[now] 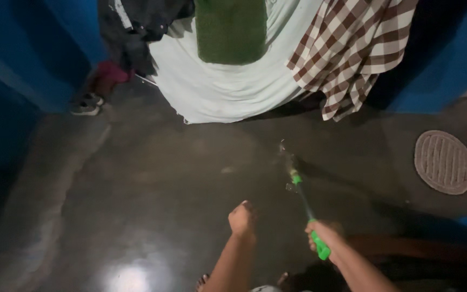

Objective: The person sweeps a concrete floor using a broom with a green handle. They move around a room containing chairs and a bed, sweeping debris into a pile.

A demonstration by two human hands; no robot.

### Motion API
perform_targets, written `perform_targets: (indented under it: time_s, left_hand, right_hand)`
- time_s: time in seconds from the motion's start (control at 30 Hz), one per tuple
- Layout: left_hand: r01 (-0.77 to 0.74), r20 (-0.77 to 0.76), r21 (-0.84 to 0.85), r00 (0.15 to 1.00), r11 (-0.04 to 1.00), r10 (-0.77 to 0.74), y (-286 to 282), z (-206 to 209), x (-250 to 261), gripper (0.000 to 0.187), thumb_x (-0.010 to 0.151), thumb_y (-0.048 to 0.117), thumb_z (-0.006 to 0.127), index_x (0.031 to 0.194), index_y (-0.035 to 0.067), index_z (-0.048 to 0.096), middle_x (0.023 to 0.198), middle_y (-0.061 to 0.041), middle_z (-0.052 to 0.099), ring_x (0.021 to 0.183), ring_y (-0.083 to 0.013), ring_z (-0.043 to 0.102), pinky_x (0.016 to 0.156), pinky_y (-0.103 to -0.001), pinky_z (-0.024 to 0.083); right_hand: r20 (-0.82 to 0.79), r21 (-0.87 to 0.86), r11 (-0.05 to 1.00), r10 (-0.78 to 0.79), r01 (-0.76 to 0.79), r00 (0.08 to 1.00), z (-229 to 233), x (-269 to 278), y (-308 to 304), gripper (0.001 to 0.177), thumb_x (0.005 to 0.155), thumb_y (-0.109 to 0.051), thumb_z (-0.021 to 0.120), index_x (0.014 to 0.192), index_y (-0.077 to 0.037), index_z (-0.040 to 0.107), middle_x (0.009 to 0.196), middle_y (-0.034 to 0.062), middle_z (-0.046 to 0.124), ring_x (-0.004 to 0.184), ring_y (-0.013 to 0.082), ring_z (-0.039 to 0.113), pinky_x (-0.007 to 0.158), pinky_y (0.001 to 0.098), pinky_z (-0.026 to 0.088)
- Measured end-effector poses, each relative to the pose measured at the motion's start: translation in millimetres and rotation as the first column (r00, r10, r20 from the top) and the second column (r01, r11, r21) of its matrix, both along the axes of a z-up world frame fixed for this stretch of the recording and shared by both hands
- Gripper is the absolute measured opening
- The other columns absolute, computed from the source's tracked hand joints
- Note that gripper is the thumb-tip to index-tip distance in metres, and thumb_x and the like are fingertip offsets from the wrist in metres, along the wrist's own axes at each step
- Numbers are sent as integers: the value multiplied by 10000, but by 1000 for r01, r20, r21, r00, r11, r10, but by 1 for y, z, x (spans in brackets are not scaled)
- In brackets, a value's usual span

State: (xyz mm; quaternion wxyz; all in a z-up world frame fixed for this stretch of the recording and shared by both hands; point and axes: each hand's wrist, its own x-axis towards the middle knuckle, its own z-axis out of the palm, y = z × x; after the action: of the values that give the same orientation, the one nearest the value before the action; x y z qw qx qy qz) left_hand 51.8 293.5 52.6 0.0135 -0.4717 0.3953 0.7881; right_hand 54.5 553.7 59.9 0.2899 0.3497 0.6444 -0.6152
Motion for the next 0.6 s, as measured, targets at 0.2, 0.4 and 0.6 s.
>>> perform_targets:
  time_s: [0.2, 0.4, 0.6]
  left_hand:
    - [-77, -76, -9, 994, 997, 76, 12, -5, 0, 215, 996, 166, 616, 951, -26, 701, 782, -91, 627, 660, -187, 581, 589, -331, 464]
    - [-157, -62, 14, 985, 987, 158, 0, -2, 10, 189, 995, 165, 611, 971, -2, 698, 802, -64, 655, 700, -163, 615, 635, -309, 504]
    - [-128, -105, 4, 986, 992, 128, -27, 1, 4, 203, 985, 147, 604, 961, -25, 710, 809, -66, 656, 706, -165, 609, 643, -315, 503]
  right_hand:
    - [-61, 82, 976, 208, -203, 976, 80, -5, -36, 161, 804, -21, 715, 965, -21, 709, 701, 107, 635, 536, 195, 605, 448, 331, 516]
    - [-46, 45, 925, 379, -377, 924, 53, -8, -50, 232, 783, -40, 734, 998, 41, 699, 730, 115, 625, 557, 208, 611, 454, 359, 503]
    - [107, 93, 893, 430, -440, 896, -49, -24, -37, 249, 835, -203, 698, 973, 4, 691, 768, 129, 646, 609, 240, 622, 537, 395, 518]
